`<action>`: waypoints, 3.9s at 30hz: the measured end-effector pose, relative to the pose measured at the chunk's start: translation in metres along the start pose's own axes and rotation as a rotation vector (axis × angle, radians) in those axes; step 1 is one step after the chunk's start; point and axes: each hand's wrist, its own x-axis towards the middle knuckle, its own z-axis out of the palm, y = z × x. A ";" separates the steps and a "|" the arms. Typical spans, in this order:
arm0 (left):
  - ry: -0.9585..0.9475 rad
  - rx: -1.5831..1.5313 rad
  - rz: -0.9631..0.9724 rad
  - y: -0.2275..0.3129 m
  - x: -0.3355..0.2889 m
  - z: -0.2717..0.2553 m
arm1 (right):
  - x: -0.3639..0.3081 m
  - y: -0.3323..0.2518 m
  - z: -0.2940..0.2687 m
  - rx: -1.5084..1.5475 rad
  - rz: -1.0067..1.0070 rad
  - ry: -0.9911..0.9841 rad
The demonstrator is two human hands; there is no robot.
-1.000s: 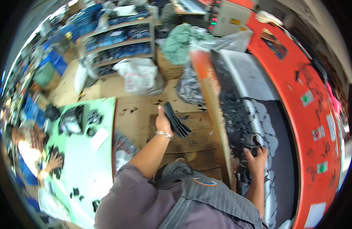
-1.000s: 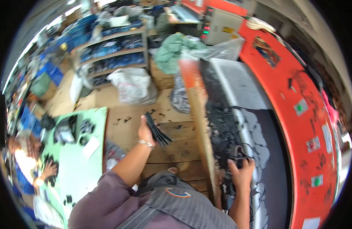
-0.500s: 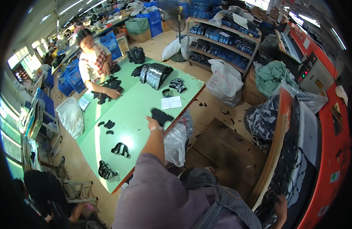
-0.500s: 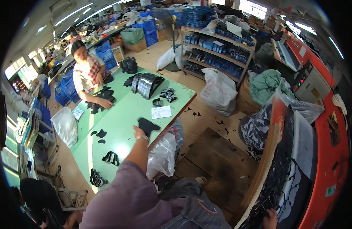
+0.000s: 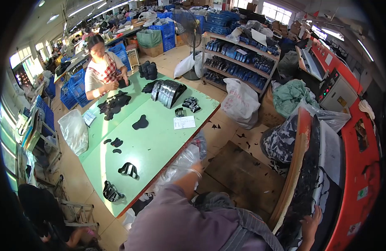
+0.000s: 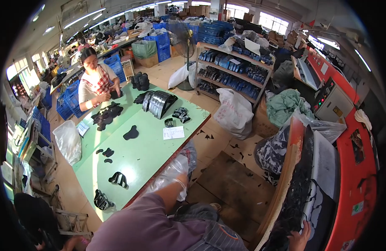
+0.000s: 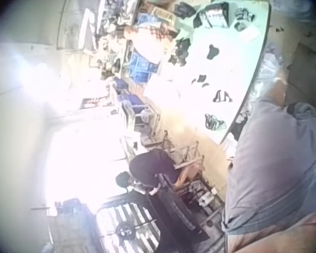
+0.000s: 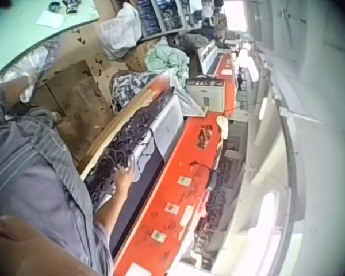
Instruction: Operate a die-cutting press to cut shapes out of leather sheets using a metal mold.
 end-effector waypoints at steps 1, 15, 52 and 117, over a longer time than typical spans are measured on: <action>-0.119 -0.362 0.038 0.044 -0.003 0.039 | -0.002 -0.003 -0.007 0.022 0.026 0.047; -0.617 -0.396 0.643 0.203 -0.113 -0.090 | -0.209 -0.043 0.032 0.231 0.532 0.388; -0.858 -0.390 1.376 0.622 -0.081 -0.120 | 0.000 0.009 0.072 -0.002 1.006 0.406; -0.393 0.100 1.954 0.449 -0.037 -0.174 | 0.056 -0.194 0.063 0.124 1.018 -0.018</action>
